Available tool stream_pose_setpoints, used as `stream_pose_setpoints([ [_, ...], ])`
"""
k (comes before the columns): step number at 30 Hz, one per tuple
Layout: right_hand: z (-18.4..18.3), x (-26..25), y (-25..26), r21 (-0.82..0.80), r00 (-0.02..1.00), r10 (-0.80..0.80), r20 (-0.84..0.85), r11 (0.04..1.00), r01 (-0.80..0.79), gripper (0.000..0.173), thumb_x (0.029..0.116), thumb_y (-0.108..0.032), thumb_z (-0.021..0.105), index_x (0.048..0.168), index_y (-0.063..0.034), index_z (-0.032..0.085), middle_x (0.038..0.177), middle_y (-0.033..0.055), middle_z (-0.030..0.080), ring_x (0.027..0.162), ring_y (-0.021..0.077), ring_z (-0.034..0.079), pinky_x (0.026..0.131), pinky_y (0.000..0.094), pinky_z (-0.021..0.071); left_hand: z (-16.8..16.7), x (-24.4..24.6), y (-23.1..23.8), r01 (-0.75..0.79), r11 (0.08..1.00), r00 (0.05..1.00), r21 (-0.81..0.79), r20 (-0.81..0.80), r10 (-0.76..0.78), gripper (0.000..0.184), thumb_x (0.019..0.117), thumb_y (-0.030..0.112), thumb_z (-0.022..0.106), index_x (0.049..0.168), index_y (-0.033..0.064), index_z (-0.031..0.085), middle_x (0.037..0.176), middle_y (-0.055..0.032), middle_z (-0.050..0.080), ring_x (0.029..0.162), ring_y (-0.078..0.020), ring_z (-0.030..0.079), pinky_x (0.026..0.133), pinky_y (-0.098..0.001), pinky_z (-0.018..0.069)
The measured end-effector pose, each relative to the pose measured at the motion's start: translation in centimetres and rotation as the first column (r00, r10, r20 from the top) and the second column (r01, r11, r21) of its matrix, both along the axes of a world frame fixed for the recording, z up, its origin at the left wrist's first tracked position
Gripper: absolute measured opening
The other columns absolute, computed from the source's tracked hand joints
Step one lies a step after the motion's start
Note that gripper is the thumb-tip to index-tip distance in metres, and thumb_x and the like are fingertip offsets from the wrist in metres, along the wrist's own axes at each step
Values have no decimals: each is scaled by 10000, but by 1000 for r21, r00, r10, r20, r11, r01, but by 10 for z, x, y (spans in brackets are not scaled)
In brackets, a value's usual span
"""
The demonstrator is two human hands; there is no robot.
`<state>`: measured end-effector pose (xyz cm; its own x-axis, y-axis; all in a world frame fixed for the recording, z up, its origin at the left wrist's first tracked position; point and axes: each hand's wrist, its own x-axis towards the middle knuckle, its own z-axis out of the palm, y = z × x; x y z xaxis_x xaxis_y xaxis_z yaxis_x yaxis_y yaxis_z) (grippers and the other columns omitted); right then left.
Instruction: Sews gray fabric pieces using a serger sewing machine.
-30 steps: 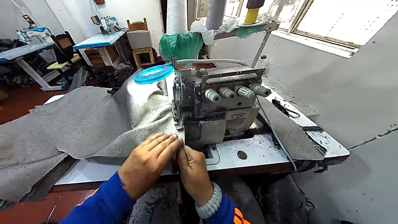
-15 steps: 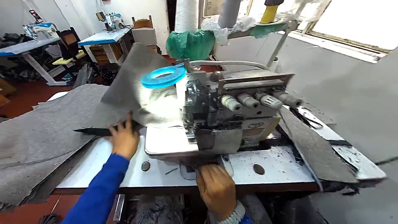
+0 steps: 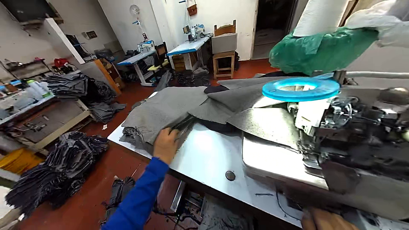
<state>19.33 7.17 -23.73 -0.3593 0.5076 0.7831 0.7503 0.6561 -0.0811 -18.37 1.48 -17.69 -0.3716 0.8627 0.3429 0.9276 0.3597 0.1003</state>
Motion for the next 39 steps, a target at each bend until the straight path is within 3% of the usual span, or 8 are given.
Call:
stream_pose_setpoints([
  [10,-10,11,4,-67,998,56,32,996,-54,319,981,-128,507,765,26,684,687,184,679,651,348,696,591,441,532,54,-65,-56,-175,984,965,40,-190,179,446,802,-38,785,1234,-27,676,1270,-314,627,1196,-545,573,967,-711,448],
  [16,-6,26,-8,-313,962,204,-181,915,-253,230,944,-84,573,929,82,731,980,277,732,973,489,698,928,573,520,109,-58,-50,-169,867,983,-469,-20,182,424,1101,307,458,1176,-24,712,1173,-263,697,1169,-456,642,1010,-648,460],
  [22,40,1,-49,-435,720,413,-558,594,-677,589,895,-362,731,1270,78,622,1274,205,672,1249,275,615,1063,416,490,134,67,-44,264,957,950,117,138,-279,419,1036,247,488,645,116,567,535,12,495,512,-119,540,486,-350,431],
  [25,62,-30,-63,-363,399,233,-887,183,-914,1039,761,-375,833,1467,189,320,1423,225,554,1321,154,551,1101,304,459,95,152,-10,624,734,637,267,369,-676,462,1062,523,407,1028,210,744,1028,100,714,994,-5,663,862,-266,569],
  [27,64,-40,-70,-305,300,-55,-952,181,-935,658,792,-113,810,1309,149,498,1177,122,675,1096,45,641,977,239,530,56,181,16,832,538,489,133,282,-826,627,1059,598,286,1419,219,632,1503,15,569,1453,-178,454,1187,-480,370],
  [32,49,32,-53,-531,532,-103,-840,359,-768,181,975,29,502,1079,85,640,814,60,716,675,111,711,640,314,628,21,158,21,822,554,566,132,-94,-819,562,1078,497,328,1428,167,618,1485,-64,588,1426,-300,495,1145,-539,394],
  [35,42,142,-23,-594,912,-203,-356,802,-54,211,961,-51,578,1077,31,734,885,123,747,790,225,738,721,410,614,27,136,8,752,655,658,70,-35,-752,618,1064,475,405,1425,6,581,1456,-252,564,1371,-470,508,1102,-628,395],
  [39,45,260,8,-575,896,-412,163,698,426,274,936,-9,671,1209,5,696,1091,293,670,1014,519,636,879,672,505,37,142,26,671,718,734,185,-24,-679,562,974,455,526,1068,-69,707,1062,-307,675,976,-490,664,831,-622,513],
])
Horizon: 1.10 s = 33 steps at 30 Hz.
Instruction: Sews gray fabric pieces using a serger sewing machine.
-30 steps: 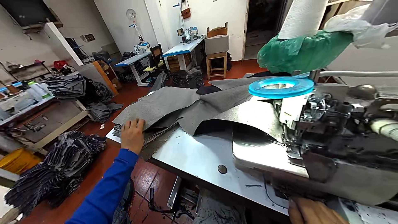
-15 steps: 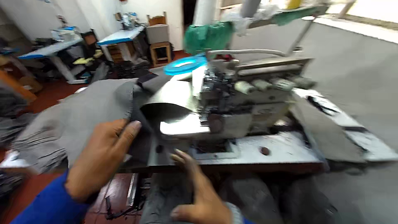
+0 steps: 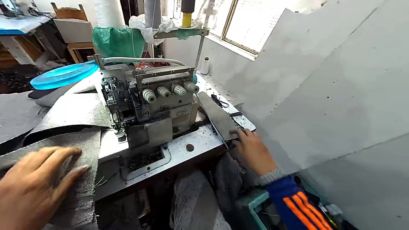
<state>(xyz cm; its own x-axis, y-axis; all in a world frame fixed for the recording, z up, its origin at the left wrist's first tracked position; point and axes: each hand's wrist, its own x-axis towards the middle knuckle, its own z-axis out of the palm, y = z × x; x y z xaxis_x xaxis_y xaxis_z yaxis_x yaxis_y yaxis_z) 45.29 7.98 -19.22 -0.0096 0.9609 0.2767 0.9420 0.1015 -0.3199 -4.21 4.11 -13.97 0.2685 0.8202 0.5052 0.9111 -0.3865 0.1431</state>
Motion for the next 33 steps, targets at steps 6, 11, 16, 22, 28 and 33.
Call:
stream_pose_setpoints([
  [6,16,12,21,-85,989,142,47,987,-138,129,871,42,738,997,37,713,987,227,692,943,420,683,842,605,549,-11,28,43,-89,975,996,206,21,86,905,931,757,340,1130,-64,665,1010,-318,640,987,-563,598,862,-715,419],
  [11,34,39,35,-150,959,250,-137,951,-269,154,823,45,782,952,20,701,932,166,662,796,298,651,735,521,554,-3,26,36,-177,976,983,123,-34,182,921,945,744,293,1000,-109,635,966,-345,626,992,-581,608,886,-745,406],
  [16,73,35,70,-499,943,277,-182,801,-331,118,832,46,789,866,-21,697,802,90,654,711,208,614,674,413,517,10,13,44,-57,996,995,-66,83,63,621,956,563,508,955,-33,685,844,-202,641,927,-449,641,903,-701,423],
  [22,114,15,76,-108,996,84,-15,990,-85,122,977,18,619,1082,78,629,913,304,663,840,505,660,750,701,501,33,1,45,177,963,969,-202,207,-135,145,936,253,661,966,117,702,773,12,657,752,-136,652,715,-421,534],
  [28,84,-109,18,658,938,342,51,695,-289,353,941,-66,601,1267,69,595,1018,257,698,867,392,702,728,534,578,76,19,32,502,830,815,-243,454,-360,237,757,92,822,986,106,762,818,63,738,725,-2,678,665,-192,579],
  [33,56,-244,-20,683,508,627,-591,723,-97,231,960,-58,642,1178,17,639,1005,-10,720,883,-28,670,800,166,572,70,41,25,505,863,757,-4,481,-441,119,926,160,705,878,73,770,824,58,697,740,29,632,665,-130,532],
])
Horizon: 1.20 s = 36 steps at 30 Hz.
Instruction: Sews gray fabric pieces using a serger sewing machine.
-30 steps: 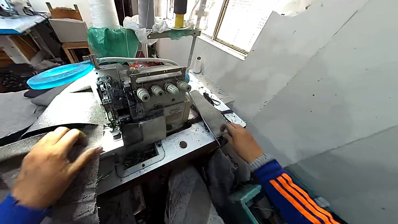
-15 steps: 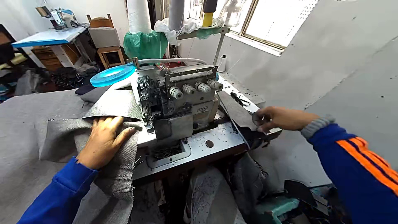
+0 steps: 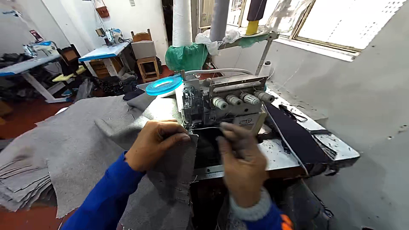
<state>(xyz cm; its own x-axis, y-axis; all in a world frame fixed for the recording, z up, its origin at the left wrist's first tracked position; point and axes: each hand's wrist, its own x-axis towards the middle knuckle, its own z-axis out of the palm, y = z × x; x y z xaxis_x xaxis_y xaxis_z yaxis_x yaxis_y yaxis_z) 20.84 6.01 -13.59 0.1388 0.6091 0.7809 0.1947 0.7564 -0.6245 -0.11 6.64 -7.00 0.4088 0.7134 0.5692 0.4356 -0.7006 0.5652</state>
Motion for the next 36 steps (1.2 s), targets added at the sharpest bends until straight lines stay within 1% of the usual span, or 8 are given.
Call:
stream_pose_setpoints([
  [5,7,-61,-14,-136,828,348,-439,886,-444,149,946,73,565,1045,-22,621,883,-42,718,855,-2,685,805,189,584,-4,-8,-6,-91,994,988,58,133,83,80,857,133,779,890,74,736,1160,-45,714,1116,-130,677,960,-283,575],
  [10,18,-67,-21,-145,701,406,-587,799,-584,225,936,103,554,906,-120,538,786,-71,659,773,-2,662,751,187,579,3,-11,-20,-108,994,970,9,222,103,117,831,9,772,900,60,692,853,7,737,757,-53,696,682,-194,587],
  [13,23,-59,-29,-154,826,441,-351,843,-515,48,988,-77,585,976,-34,602,810,-78,678,754,-65,626,691,139,534,24,-8,-37,-129,989,971,71,209,111,146,831,-29,755,929,47,679,854,18,734,750,-36,694,691,-182,596],
  [15,14,-57,-36,-146,862,490,-130,850,-505,294,982,-222,638,1016,68,672,876,28,724,828,-30,671,746,175,568,37,-3,-47,-150,979,978,136,166,127,134,845,-15,749,937,48,675,848,34,728,738,-19,684,679,-165,591],
  [18,-20,-71,-56,-227,841,540,-15,818,-529,144,852,-75,713,909,58,704,816,102,736,781,35,709,730,199,586,36,6,-43,-227,947,973,226,5,232,90,870,55,747,927,70,679,798,63,706,694,12,658,635,-148,571],
  [24,-77,-50,-62,-563,688,641,-339,447,-695,150,967,-53,628,869,25,709,741,-22,687,727,-45,637,723,192,546,-66,8,7,-449,828,841,337,-153,518,142,889,220,755,984,116,780,989,-49,745,1028,-286,663,933,-531,493],
  [30,-86,-26,-58,-497,824,567,-3,714,-493,189,942,-75,652,859,77,727,748,119,712,732,58,685,718,236,557,-72,47,-32,-455,731,668,509,-348,658,406,1044,381,515,1099,92,795,1077,-78,785,1041,-243,747,927,-440,576],
  [36,-59,-22,-29,-338,884,464,64,843,-418,390,1035,-282,569,837,33,685,696,59,663,694,-10,641,663,159,522,-54,34,-22,-396,858,795,327,-345,499,253,1002,163,507,1085,60,723,1107,-60,754,1122,-193,709,973,-358,563],
])
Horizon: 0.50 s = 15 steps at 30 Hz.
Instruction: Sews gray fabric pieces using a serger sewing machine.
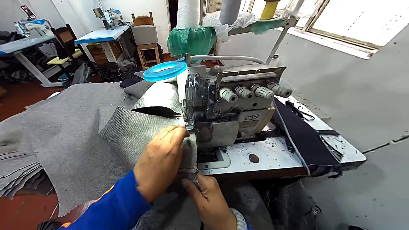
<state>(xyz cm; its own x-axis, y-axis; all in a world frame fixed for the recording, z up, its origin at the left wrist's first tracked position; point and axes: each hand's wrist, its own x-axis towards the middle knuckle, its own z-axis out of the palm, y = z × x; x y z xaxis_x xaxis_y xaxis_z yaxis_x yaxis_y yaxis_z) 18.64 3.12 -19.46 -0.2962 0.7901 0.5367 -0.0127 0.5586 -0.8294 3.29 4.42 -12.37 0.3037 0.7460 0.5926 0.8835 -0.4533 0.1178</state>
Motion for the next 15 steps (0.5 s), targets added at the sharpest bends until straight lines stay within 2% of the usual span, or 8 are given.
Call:
stream_pose_setpoints([
  [3,15,9,12,-39,999,53,13,998,-53,373,1050,-209,520,840,58,675,687,66,642,671,8,617,651,178,506,17,6,-23,91,996,995,-4,35,-91,263,1042,195,502,1096,32,702,1119,-127,753,1116,-273,714,961,-411,573],
  [5,21,14,19,-82,995,91,37,993,-88,400,1060,-218,484,818,54,647,662,49,600,635,19,585,615,198,484,17,14,-42,149,989,989,-23,26,-148,364,1042,329,539,1146,12,683,1204,-176,729,1172,-324,690,1015,-448,537],
  [7,24,16,26,-70,992,109,56,992,-105,379,1039,-196,469,803,54,631,665,50,591,639,22,575,617,201,474,1,16,-55,163,986,986,23,-45,-162,582,1008,540,535,1262,26,635,1297,-166,693,1271,-270,631,1107,-387,453],
  [9,28,14,29,-58,994,92,66,994,-88,328,1011,-126,476,794,62,634,661,63,589,635,38,565,613,211,458,-16,13,-55,146,984,981,98,-141,-132,718,980,621,519,1359,13,569,1369,-176,652,1337,-251,580,1158,-364,381],
  [10,28,11,28,-68,995,82,62,995,-78,322,1013,-107,471,793,60,637,660,57,587,633,34,564,611,209,459,-22,10,-52,135,983,978,124,-177,-111,695,980,563,546,1384,-2,550,1380,-191,641,1336,-267,581,1158,-378,383],
  [11,28,7,26,-71,997,57,51,996,-53,311,1008,-81,469,789,59,641,655,55,588,628,35,567,606,208,462,-24,7,-49,122,982,975,143,-203,-91,593,977,417,588,1386,-11,549,1374,-199,642,1317,-282,595,1148,-388,398],
  [13,27,-2,23,-32,998,-45,34,998,47,303,994,-64,489,771,54,656,640,65,603,614,47,587,598,206,478,-22,3,-40,100,977,970,187,-239,-53,369,995,110,541,1344,-3,584,1319,-181,681,1250,-285,647,1109,-384,450],
  [15,26,-9,22,7,990,-136,30,991,136,304,987,-64,499,754,50,658,623,74,598,594,67,584,581,216,477,-16,-2,-33,111,974,965,200,-254,-57,337,996,-8,484,1304,7,621,1268,-152,714,1203,-276,679,1081,-371,484],
])
